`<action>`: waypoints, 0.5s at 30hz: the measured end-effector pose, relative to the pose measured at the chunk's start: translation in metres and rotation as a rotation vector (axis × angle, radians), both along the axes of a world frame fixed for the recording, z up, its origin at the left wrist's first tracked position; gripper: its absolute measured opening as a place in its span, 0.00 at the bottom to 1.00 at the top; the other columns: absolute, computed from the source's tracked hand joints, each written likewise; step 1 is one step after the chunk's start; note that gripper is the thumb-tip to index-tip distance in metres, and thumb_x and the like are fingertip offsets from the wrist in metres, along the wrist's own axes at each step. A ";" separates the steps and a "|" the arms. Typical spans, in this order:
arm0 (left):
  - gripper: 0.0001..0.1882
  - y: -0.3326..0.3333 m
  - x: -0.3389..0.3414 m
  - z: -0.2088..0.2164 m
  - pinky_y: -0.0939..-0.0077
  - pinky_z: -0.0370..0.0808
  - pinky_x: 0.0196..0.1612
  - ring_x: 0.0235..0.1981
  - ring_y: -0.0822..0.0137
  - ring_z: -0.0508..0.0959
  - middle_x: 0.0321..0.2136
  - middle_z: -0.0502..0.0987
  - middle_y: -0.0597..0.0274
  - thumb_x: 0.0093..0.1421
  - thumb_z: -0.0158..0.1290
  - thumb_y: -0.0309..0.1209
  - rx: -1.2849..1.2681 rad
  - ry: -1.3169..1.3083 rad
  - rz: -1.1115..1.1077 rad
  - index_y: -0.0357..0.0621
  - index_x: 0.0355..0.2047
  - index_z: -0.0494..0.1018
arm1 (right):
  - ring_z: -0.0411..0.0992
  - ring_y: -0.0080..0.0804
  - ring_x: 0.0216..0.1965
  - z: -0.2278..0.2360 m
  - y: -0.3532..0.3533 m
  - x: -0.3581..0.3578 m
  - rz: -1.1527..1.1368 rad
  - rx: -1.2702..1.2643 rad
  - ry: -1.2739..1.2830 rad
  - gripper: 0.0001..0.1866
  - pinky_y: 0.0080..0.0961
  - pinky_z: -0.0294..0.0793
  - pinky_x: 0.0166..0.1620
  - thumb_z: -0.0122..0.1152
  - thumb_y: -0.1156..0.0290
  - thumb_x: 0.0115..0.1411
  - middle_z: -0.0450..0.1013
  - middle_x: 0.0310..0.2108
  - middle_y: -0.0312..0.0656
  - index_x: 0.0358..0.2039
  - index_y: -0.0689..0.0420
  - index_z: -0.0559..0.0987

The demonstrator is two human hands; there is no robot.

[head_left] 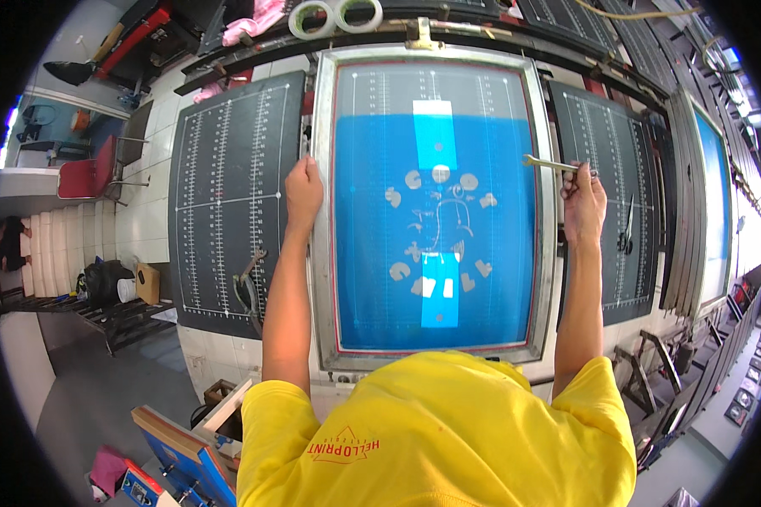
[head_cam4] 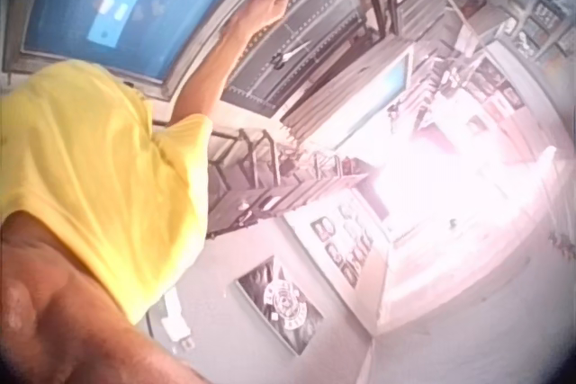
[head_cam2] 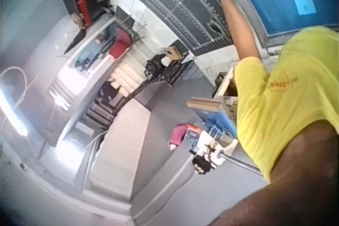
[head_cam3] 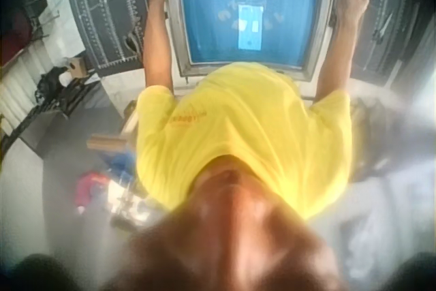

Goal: The person aligns a screen printing frame on a press, adjusting the position by turning knobs and applying tape to the edges of the screen.

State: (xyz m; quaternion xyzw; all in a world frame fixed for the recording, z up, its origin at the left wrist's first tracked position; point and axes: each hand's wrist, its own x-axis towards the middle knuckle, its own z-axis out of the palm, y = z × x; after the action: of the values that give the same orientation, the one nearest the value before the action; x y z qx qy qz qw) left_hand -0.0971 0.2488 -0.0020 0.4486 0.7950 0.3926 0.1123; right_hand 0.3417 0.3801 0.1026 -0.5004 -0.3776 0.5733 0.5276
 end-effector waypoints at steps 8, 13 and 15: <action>0.19 0.046 -0.007 0.025 0.60 0.71 0.45 0.41 0.43 0.77 0.37 0.77 0.38 0.66 0.38 0.34 -0.025 -0.051 -0.029 0.33 0.48 0.71 | 0.66 0.15 0.26 0.001 0.045 -0.050 0.173 0.082 -0.011 0.14 0.14 0.65 0.30 0.55 0.64 0.65 0.74 0.28 0.36 0.39 0.64 0.77; 0.18 0.104 -0.027 0.010 0.59 0.70 0.47 0.43 0.43 0.76 0.40 0.76 0.39 0.66 0.38 0.31 0.097 0.043 -0.083 0.34 0.50 0.69 | 0.69 0.17 0.28 0.001 0.087 -0.102 0.254 0.123 -0.121 0.12 0.15 0.67 0.30 0.56 0.66 0.64 0.77 0.30 0.38 0.39 0.64 0.77; 0.18 0.123 -0.044 0.005 0.58 0.70 0.50 0.45 0.43 0.75 0.42 0.75 0.39 0.66 0.38 0.29 0.107 0.123 -0.079 0.34 0.51 0.69 | 0.69 0.18 0.28 -0.002 0.105 -0.131 0.305 0.170 -0.139 0.12 0.16 0.67 0.30 0.56 0.66 0.64 0.78 0.30 0.39 0.39 0.63 0.77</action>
State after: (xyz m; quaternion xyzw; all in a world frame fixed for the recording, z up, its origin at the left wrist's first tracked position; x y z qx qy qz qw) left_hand -0.1408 0.3718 0.0026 0.5083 0.7598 0.4016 0.0546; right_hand 0.2112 0.4846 0.1003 -0.4293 -0.5317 0.5768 0.4475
